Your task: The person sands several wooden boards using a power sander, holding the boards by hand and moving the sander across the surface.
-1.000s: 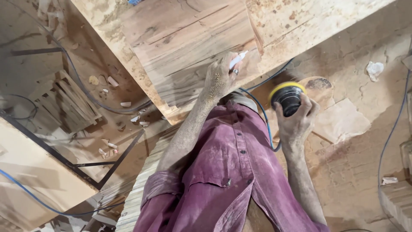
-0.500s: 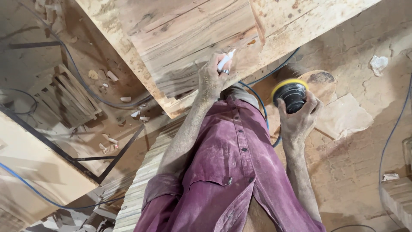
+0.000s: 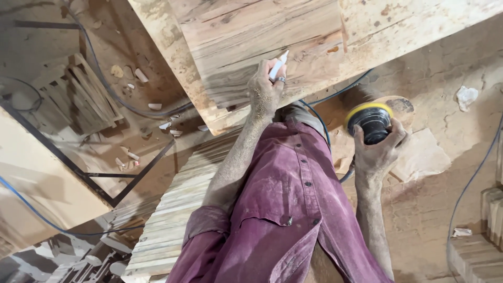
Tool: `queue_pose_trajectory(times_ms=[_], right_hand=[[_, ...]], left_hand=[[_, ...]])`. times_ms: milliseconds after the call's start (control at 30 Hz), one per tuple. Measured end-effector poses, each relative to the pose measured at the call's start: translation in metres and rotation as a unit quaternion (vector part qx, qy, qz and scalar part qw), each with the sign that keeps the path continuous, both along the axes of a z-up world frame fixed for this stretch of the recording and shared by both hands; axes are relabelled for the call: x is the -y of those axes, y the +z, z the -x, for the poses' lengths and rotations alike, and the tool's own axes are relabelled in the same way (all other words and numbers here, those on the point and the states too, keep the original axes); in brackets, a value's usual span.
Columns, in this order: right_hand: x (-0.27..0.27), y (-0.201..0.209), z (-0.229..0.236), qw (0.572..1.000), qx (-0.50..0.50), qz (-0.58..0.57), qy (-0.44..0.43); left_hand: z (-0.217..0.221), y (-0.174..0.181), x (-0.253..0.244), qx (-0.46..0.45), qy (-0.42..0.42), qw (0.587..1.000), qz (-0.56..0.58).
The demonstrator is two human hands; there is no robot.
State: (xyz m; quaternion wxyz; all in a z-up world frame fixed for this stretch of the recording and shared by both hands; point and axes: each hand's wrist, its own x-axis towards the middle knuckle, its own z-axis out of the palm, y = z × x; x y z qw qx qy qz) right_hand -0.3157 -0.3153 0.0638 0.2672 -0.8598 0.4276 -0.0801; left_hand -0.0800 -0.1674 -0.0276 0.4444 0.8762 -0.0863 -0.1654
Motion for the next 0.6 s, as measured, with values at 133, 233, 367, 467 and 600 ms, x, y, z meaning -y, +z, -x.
queue_pose_trajectory(times_ms=[133, 233, 367, 467, 600], right_hand=[[-0.002, -0.001, -0.003, 1.000, -0.015, -0.003, -0.003], [-0.001, 0.001, -0.012, 0.999, -0.032, 0.024, 0.017], [0.008, 0.011, -0.040, 0.997, -0.023, 0.016, 0.065], [0.025, 0.016, -0.078, 0.987, -0.050, 0.051, 0.142], [0.049, -0.005, -0.144, 0.951, -0.065, 0.101, 0.284]], left_hand=[[-0.001, -0.002, -0.003, -0.002, 0.006, 0.999, 0.037], [-0.003, -0.003, -0.005, -0.021, 0.006, 0.999, 0.030], [-0.002, -0.008, -0.009, 0.033, 0.004, 0.999, 0.040], [0.002, -0.016, -0.013, 0.030, 0.025, 0.997, 0.073], [-0.002, -0.038, -0.030, 0.125, 0.028, 0.989, 0.066]])
